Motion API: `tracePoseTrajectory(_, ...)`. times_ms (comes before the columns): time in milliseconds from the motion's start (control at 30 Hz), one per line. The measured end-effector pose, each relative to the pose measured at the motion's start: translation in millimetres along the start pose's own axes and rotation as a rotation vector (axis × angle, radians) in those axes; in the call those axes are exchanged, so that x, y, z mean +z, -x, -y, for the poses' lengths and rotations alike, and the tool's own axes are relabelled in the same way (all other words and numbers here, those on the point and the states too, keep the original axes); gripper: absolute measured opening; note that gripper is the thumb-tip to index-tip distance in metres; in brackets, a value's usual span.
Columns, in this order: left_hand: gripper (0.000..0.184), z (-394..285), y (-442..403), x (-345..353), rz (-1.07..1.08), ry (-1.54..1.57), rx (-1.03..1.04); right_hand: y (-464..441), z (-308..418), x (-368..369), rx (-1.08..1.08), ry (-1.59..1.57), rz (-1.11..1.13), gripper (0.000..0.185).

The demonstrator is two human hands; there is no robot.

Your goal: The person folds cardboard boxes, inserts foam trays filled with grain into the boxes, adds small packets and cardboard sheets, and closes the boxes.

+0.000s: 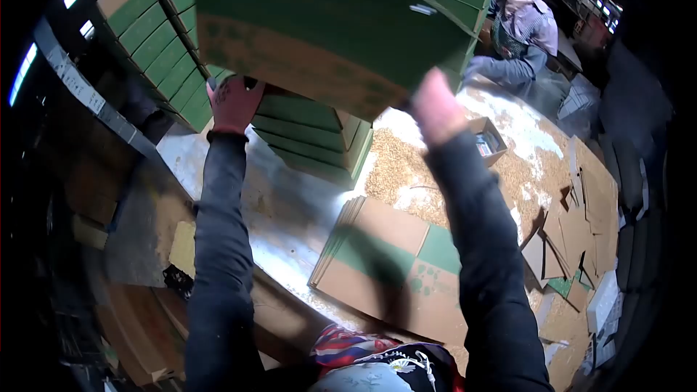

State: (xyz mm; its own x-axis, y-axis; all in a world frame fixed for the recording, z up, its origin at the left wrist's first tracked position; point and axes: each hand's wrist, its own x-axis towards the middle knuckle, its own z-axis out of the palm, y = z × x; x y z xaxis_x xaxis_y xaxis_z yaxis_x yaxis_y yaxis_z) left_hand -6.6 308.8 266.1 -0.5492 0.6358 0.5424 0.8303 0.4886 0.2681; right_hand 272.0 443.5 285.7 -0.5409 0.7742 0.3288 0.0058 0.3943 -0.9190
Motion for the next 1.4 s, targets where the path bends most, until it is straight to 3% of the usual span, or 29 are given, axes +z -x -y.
tracePoseTrajectory(67, 0.041, 18.9, 15.5, -2.7, 0.041, 0.07, 0.097, -50.5, -17.8, 61.7, 0.071, -0.071, -0.191, 0.075)
tracePoseTrajectory(100, 0.037, 25.6, 17.3, -12.2, 0.07, 0.011, 0.138, -62.8, -16.0, 82.4, 0.32, -0.259, -0.297, 0.089)
tracePoseTrajectory(167, 0.024, 37.2, 15.8, -16.4, 0.14, 0.432, 0.078, -71.7, -31.0, 99.0, 0.36, -0.106, -0.208, 0.097)
tracePoseTrajectory(233, 0.02, 43.0, 32.3, 9.0, -0.27, 0.924, 0.114, -69.4, -27.5, 74.8, 0.293, 0.1, -0.021, 0.097)
tracePoseTrajectory(267, 0.02, 20.8, 56.1, 4.0, -0.416, 0.988, 0.068, -70.1, -28.0, 62.6, 0.245, 0.198, 0.064, 0.098)
tracePoseTrajectory(300, 0.025, 2.4, 83.4, 2.3, -0.447, 0.923, 0.123, -26.4, 7.3, 42.9, 0.313, 0.404, -0.091, 0.095)
tracePoseTrajectory(333, 0.032, 24.5, 116.3, 53.0, -0.278, 1.183, -0.189, 10.7, -9.7, 24.6, 0.136, 0.422, -0.139, 0.09)
tracePoseTrajectory(367, 0.039, 67.0, 165.0, 121.7, 0.043, 0.727, -0.235, 54.1, -30.3, 0.0, -0.038, 0.455, -0.192, 0.086)
tracePoseTrajectory(400, 0.049, 62.3, 207.0, 140.3, 0.538, 0.969, -0.424, 110.7, -65.7, -16.1, -0.021, 0.605, -0.182, 0.077)
tracePoseTrajectory(433, 0.049, 37.3, 237.9, 139.3, 0.717, 0.961, -0.438, 178.8, -105.2, -26.0, 0.059, 0.939, -0.128, 0.074)
tracePoseTrajectory(500, 0.053, -16.0, 299.5, 135.8, 1.087, 0.896, -0.424, 307.2, -132.1, -55.6, 0.224, 1.064, 0.093, 0.072)
tracePoseTrajectory(567, 0.053, -17.7, 364.3, 185.8, 0.759, 0.717, 0.497, 399.7, -135.8, -78.0, 0.367, 1.101, 0.122, 0.07)
tracePoseTrajectory(600, 0.053, -43.2, 375.6, 189.8, 0.994, 0.921, 0.197, 419.9, -134.4, -94.3, 0.426, 1.117, 0.086, 0.07)
tracePoseTrajectory(700, 0.061, -117.7, 428.3, 188.1, 1.364, 1.111, -0.204, 472.9, -128.6, -153.2, 0.526, 1.152, 0.024, 0.07)
tracePoseTrajectory(800, 0.068, -252.6, 452.6, 90.2, 1.147, 0.926, 0.104, 536.1, -121.1, -238.2, 0.495, 1.219, 0.013, 0.07)
tracePoseTrajectory(867, 0.067, -323.6, 449.4, 25.7, 1.123, 0.979, 0.215, 561.9, -124.7, -261.8, 0.547, 1.171, 0.014, 0.071)
tracePoseTrajectory(933, 0.068, -354.3, 439.6, 29.4, 1.137, 1.28, 0.032, 566.8, -103.6, -285.6, 0.6, 1.002, -0.047, 0.077)
tracePoseTrajectory(967, 0.065, -379.2, 408.1, -1.5, 1.162, 1.578, -0.236, 568.8, -77.0, -300.7, 0.548, 0.73, -0.142, 0.084)
tracePoseTrajectory(1000, 0.06, -379.7, 375.5, -7.0, 1.132, 1.34, -0.094, 560.7, -15.0, -318.3, 0.45, 0.719, -0.075, 0.088)
tracePoseTrajectory(1033, 0.055, -382.5, 348.3, -32.7, 1.257, 1.31, -0.202, 561.4, 37.7, -332.0, 0.329, 0.84, 0.086, 0.089)
tracePoseTrajectory(1067, 0.052, -384.8, 336.7, -41.1, 1.319, 1.311, -0.123, 558.6, 83.7, -341.6, 0.269, 0.984, 0.179, 0.088)
tracePoseTrajectory(1100, 0.05, -385.4, 328.4, -45.0, 1.382, 1.301, -0.044, 555.4, 100.7, -351.8, -0.01, 1.219, 0.054, 0.06)
tracePoseTrajectory(1133, 0.05, -388.5, 323.6, -44.8, 1.506, 0.929, 0.137, 550.9, 109.8, -362.1, -0.041, 1.282, 0.015, 0.043)
tracePoseTrajectory(1167, 0.051, -382.5, 319.6, -42.3, 1.582, 0.542, 0.293, 545.4, 115.0, -369.5, -0.072, 1.337, -0.014, 0.026)
tracePoseTrajectory(1233, 0.053, -389.5, 317.7, -24.3, 1.616, 0.305, 0.642, 524.1, 101.7, -394.5, -0.117, 1.305, 0.126, 0.008)
tracePoseTrajectory(1267, 0.054, -442.0, 326.2, -66.9, 1.724, 0.46, 0.543, 518.7, 87.9, -404.3, -0.274, 1.268, 0.027, 0.007)
tracePoseTrajectory(1300, 0.056, -477.6, 333.4, -99.3, 1.829, 0.611, 0.434, 506.0, 68.6, -409.9, -0.078, 1.167, 0.149, 0.005)
tracePoseTrajectory(1367, 0.047, -488.8, 342.3, -110.2, 1.666, 0.164, 0.738, 520.9, 38.5, -407.2, -0.335, 1.369, -0.176, 0.011)
tracePoseTrajectory(1400, 0.045, -474.7, 337.8, -85.1, 1.7, 0.331, 0.814, 528.7, 39.9, -397.8, -0.11, 1.29, -0.014, 0.019)
